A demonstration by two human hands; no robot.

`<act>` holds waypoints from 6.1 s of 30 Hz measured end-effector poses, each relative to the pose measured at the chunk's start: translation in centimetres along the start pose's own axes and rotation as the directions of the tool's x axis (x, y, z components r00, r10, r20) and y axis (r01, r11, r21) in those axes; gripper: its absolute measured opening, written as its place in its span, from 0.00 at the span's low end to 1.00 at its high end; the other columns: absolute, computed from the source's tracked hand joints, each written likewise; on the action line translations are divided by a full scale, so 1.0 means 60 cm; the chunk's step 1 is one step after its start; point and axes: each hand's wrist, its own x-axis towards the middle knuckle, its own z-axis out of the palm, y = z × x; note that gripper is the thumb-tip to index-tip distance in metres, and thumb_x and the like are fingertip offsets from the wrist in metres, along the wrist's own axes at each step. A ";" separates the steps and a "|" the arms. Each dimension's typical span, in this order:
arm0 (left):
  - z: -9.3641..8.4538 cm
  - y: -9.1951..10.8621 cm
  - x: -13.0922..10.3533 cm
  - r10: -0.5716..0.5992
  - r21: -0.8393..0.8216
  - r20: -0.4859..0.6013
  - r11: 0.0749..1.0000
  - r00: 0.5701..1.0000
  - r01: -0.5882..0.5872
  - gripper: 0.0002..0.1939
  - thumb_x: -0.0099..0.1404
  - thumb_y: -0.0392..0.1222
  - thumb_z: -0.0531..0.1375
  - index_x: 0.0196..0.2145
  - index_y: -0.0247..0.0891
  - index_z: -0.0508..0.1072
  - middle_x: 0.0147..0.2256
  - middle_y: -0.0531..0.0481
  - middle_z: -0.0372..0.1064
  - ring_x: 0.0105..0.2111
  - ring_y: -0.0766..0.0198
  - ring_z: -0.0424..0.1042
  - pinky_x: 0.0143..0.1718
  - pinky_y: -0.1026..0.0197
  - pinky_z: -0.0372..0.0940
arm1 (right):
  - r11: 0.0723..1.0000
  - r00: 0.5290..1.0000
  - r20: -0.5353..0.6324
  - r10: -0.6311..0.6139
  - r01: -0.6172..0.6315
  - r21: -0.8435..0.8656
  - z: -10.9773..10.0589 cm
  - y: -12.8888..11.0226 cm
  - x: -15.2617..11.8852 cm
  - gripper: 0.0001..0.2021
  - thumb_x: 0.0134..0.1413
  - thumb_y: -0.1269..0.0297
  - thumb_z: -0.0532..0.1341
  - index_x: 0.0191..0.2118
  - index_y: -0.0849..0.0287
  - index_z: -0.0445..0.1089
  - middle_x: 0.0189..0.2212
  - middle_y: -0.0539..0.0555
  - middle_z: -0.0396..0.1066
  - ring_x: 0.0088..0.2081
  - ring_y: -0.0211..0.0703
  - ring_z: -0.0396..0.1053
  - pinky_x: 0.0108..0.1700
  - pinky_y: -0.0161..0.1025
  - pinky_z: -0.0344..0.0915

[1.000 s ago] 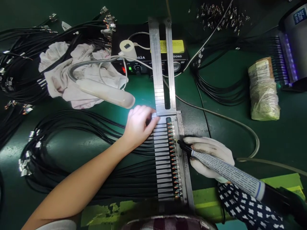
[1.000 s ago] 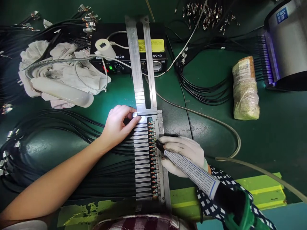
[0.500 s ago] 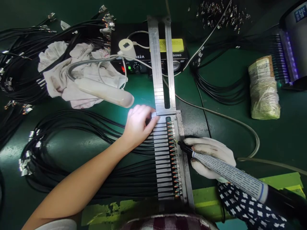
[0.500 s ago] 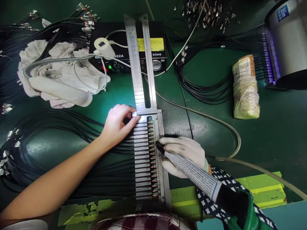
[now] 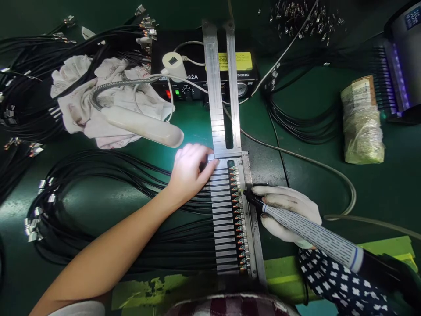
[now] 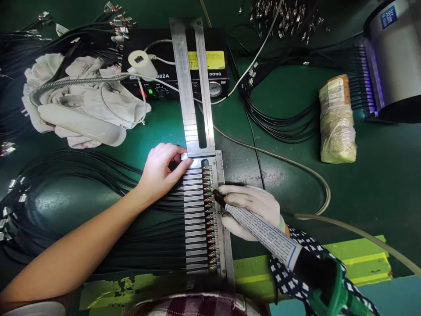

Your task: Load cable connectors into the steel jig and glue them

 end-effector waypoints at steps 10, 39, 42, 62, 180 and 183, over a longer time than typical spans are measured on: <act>0.000 0.000 0.001 0.001 0.000 0.002 1.000 1.000 -0.001 0.09 0.69 0.47 0.56 0.38 0.39 0.69 0.29 0.52 0.65 0.34 0.59 0.63 0.38 0.56 0.55 | 1.000 1.000 0.009 -0.003 0.003 -0.012 -0.001 0.003 -0.006 0.12 0.53 0.65 0.66 0.44 0.55 0.69 0.41 0.57 0.80 0.41 0.48 0.79 0.41 0.43 0.78; 0.002 0.001 0.001 0.006 -0.011 0.014 1.000 1.000 -0.006 0.10 0.70 0.48 0.55 0.38 0.40 0.69 0.29 0.52 0.64 0.34 0.59 0.64 0.38 0.56 0.56 | 0.999 0.999 -0.045 -0.008 0.009 0.039 0.002 0.003 -0.001 0.10 0.50 0.67 0.66 0.40 0.56 0.70 0.39 0.56 0.80 0.39 0.46 0.80 0.40 0.39 0.78; 0.001 0.001 0.001 0.004 -0.017 0.017 1.000 1.000 -0.004 0.10 0.70 0.48 0.54 0.38 0.40 0.69 0.29 0.52 0.63 0.34 0.59 0.63 0.38 0.56 0.56 | 1.000 0.998 -0.057 -0.001 0.002 0.022 0.006 0.005 -0.001 0.10 0.50 0.68 0.66 0.40 0.55 0.70 0.39 0.55 0.80 0.39 0.46 0.80 0.41 0.39 0.78; 0.007 -0.002 0.002 0.001 -0.013 0.015 1.000 1.000 0.000 0.10 0.70 0.48 0.55 0.38 0.39 0.69 0.29 0.53 0.63 0.34 0.60 0.64 0.38 0.57 0.55 | 1.000 0.998 -0.057 0.009 -0.008 0.020 0.009 -0.009 -0.029 0.12 0.49 0.69 0.65 0.41 0.54 0.70 0.42 0.55 0.79 0.41 0.45 0.79 0.43 0.41 0.77; 0.008 -0.009 0.001 0.013 0.016 -0.009 1.000 1.000 -0.013 0.09 0.68 0.48 0.56 0.37 0.40 0.69 0.29 0.52 0.64 0.34 0.58 0.64 0.38 0.56 0.56 | 0.999 0.998 -0.048 -0.035 0.033 -0.037 -0.006 -0.041 -0.063 0.12 0.53 0.66 0.64 0.44 0.56 0.69 0.40 0.57 0.80 0.40 0.47 0.80 0.40 0.43 0.78; 0.007 -0.009 0.002 0.011 0.018 -0.006 1.000 1.000 -0.011 0.09 0.68 0.48 0.56 0.37 0.40 0.69 0.28 0.52 0.64 0.34 0.59 0.63 0.38 0.56 0.55 | 0.999 1.000 -0.006 -0.012 0.012 -0.030 0.000 -0.038 -0.064 0.11 0.54 0.64 0.64 0.43 0.55 0.69 0.41 0.56 0.80 0.40 0.46 0.80 0.40 0.42 0.78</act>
